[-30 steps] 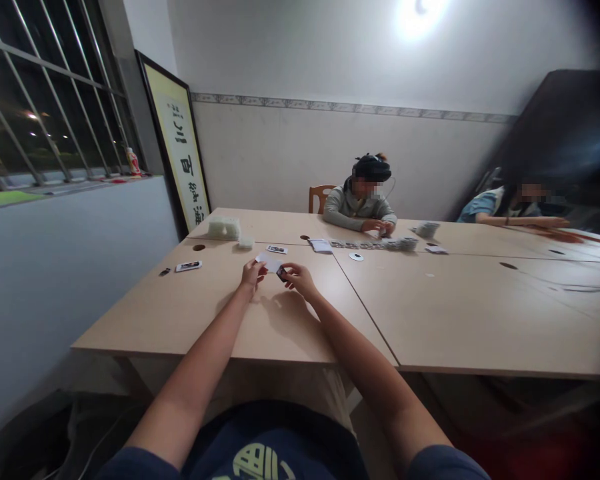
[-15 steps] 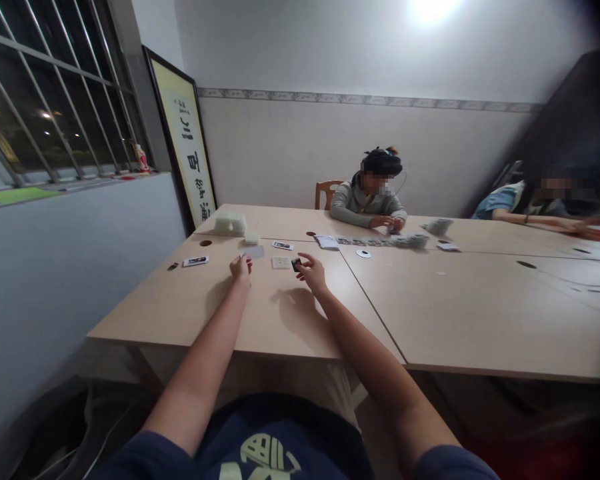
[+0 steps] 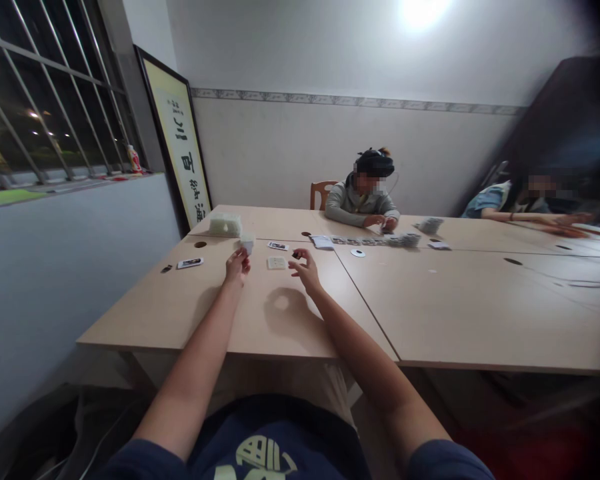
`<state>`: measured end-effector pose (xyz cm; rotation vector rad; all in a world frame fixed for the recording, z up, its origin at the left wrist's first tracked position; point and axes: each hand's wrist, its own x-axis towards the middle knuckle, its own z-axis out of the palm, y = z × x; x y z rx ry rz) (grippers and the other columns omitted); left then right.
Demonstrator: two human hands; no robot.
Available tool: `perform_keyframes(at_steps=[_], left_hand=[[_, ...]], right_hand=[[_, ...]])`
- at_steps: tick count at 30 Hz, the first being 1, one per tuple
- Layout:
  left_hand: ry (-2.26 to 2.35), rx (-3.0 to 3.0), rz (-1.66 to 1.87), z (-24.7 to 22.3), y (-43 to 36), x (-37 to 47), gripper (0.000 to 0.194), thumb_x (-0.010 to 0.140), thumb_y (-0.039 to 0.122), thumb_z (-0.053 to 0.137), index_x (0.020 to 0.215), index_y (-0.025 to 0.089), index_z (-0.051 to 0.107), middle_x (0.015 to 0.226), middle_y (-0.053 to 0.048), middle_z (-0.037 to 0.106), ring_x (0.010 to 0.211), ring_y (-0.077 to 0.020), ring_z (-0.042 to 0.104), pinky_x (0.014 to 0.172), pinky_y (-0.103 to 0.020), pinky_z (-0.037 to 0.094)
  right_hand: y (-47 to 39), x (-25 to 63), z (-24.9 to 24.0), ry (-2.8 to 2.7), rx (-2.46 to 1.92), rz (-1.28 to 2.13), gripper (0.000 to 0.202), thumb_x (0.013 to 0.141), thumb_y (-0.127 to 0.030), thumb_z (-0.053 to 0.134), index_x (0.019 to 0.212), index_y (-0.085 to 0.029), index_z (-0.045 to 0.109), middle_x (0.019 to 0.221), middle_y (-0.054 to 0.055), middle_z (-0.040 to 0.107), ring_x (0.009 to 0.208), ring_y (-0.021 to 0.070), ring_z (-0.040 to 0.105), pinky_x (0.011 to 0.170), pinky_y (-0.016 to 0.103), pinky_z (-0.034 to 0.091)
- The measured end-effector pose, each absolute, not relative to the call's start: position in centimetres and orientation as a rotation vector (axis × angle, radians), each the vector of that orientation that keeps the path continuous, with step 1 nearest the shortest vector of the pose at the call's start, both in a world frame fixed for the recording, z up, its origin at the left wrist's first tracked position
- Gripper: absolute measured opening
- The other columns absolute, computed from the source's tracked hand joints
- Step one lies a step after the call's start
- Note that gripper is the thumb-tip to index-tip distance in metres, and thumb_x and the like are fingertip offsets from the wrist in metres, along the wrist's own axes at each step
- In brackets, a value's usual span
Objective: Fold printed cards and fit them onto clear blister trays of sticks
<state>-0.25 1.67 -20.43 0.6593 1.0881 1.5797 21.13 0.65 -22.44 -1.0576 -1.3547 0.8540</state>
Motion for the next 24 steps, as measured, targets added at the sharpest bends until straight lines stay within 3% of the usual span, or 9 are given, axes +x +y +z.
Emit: perform_keyframes(at_steps=[4,7,14,19,24], left_hand=[[0.926,0.766,1.343,-20.8,1.1,1.1,0.036,0.097,0.035,0.063,0.128,0.017,0.060,0.127,-0.011,0.062,0.106,-0.0238,0.065,0.089,-0.045,0.058],[0.830,0.824,1.155,-21.5,0.6,2.4,0.034,0.097,0.035,0.063,0.126,0.016,0.061,0.124,-0.011,0.064,0.103,-0.0227,0.066,0.086,-0.043,0.058],[0.694,0.901,0.898,-22.4,0.1,3.4,0.033,0.097,0.035,0.062,0.125,0.017,0.061,0.123,-0.010,0.064,0.102,-0.0220,0.066,0.086,-0.042,0.058],[0.695,0.926,0.878,-22.5,0.1,2.8,0.032,0.098,0.035,0.062,0.124,0.017,0.061,0.123,-0.010,0.064,0.101,-0.0215,0.066,0.085,-0.041,0.059],[0.750,0.961,0.938,-22.4,0.2,2.7,0.032,0.097,0.035,0.062,0.124,0.017,0.061,0.124,-0.011,0.064,0.103,-0.0221,0.066,0.086,-0.042,0.058]], right_hand=[[0.6,21.0,-22.1,-1.385,-1.005,0.741,0.040,0.076,-0.039,0.072,0.115,-0.028,0.069,0.136,0.010,0.045,0.125,0.0313,0.052,0.090,0.043,0.058],[0.4,20.9,-21.9,-1.414,-0.960,0.700,0.040,0.077,-0.044,0.074,0.113,-0.028,0.072,0.139,0.011,0.042,0.138,0.0325,0.039,0.096,0.043,0.055],[0.0,20.5,-22.0,-1.524,-0.836,0.809,0.029,0.073,-0.049,0.077,0.091,-0.027,0.078,0.133,0.007,0.049,0.121,0.0271,0.054,0.090,0.038,0.056],[-0.1,20.5,-21.8,-1.569,-0.758,0.878,0.028,0.077,-0.045,0.075,0.098,-0.028,0.078,0.119,0.005,0.060,0.120,0.0260,0.055,0.103,0.040,0.047],[0.1,20.3,-22.1,-1.570,-0.757,0.948,0.022,0.084,-0.040,0.073,0.085,-0.018,0.072,0.110,0.005,0.067,0.109,0.0230,0.062,0.100,0.043,0.048]])
